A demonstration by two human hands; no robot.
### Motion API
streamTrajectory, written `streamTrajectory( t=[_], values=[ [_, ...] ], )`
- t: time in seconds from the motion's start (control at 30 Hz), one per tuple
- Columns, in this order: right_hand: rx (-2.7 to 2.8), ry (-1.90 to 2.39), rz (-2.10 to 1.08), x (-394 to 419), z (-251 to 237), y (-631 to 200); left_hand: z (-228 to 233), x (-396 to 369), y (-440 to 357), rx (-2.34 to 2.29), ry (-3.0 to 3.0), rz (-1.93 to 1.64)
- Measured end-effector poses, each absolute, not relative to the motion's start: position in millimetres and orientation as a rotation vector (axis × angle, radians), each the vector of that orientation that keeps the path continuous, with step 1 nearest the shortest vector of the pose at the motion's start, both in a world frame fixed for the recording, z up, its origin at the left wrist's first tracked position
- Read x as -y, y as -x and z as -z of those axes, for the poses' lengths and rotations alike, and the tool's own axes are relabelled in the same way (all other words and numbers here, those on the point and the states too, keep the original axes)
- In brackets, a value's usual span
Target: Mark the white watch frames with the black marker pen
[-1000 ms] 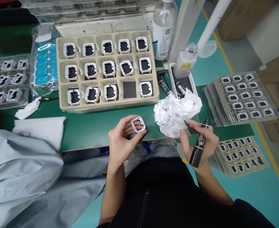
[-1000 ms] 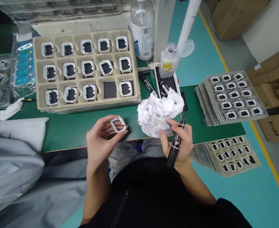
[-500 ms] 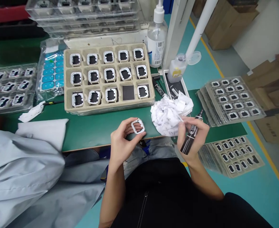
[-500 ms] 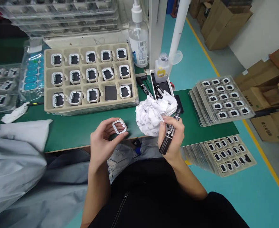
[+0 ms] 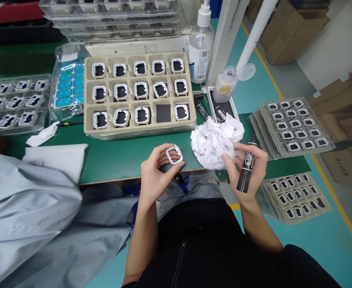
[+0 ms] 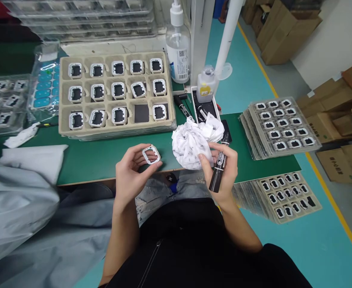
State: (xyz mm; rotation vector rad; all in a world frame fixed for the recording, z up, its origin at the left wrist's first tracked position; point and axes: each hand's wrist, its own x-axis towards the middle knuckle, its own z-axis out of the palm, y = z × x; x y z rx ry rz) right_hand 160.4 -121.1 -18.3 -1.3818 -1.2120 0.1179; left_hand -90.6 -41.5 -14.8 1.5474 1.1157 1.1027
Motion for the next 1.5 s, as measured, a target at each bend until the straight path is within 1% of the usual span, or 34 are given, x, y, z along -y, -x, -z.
streamTrajectory(
  t=[0.13, 0.23, 0.3, 0.47, 0.6, 0.67, 0.77, 0.87, 1.0, 1.13, 1.23, 1.4, 1.5],
  values=[
    [1.196, 1.313, -0.135, 125, 19, -164, 14, 41, 90, -1.128, -1.546, -1.102],
    [1.27, 1.244, -0.234, 131, 23, -165, 14, 42, 89, -1.146, -1.549, -1.098],
    [1.335, 1.269, -0.241, 134, 28, -165, 13, 42, 89, -1.134, -1.546, -1.106],
    [1.372, 1.34, -0.004, 136, 34, -159, 15, 42, 90, -1.123, -1.557, -1.106],
    [1.371, 1.263, 0.018, 137, 34, -157, 18, 42, 93, -1.137, -1.605, -1.093],
    [1.387, 1.248, 0.069, 138, 35, -161, 20, 41, 94, -1.145, -1.627, -1.09],
    [1.414, 1.285, 0.23, 139, 39, -172, 22, 41, 95, -1.153, -1.638, -1.108],
    [1.343, 1.357, 0.328, 137, 42, -186, 22, 41, 94, -1.134, -1.616, -1.134],
    [1.311, 1.375, 0.371, 130, 38, -202, 21, 42, 92, -1.097, -1.558, -1.152],
    [1.563, 1.344, 0.315, 116, 16, -206, 20, 41, 92, -1.071, -1.489, -1.146],
    [1.782, 1.412, 0.204, 105, -4, -189, 20, 39, 89, -1.036, -1.415, -1.194],
    [2.041, 1.516, 0.331, 92, -15, -121, 17, 33, 78, -0.995, -1.173, -1.466],
    [2.083, 1.551, 0.364, 83, -10, -81, 16, 31, 71, -1.071, -1.088, -1.521]
  ],
)
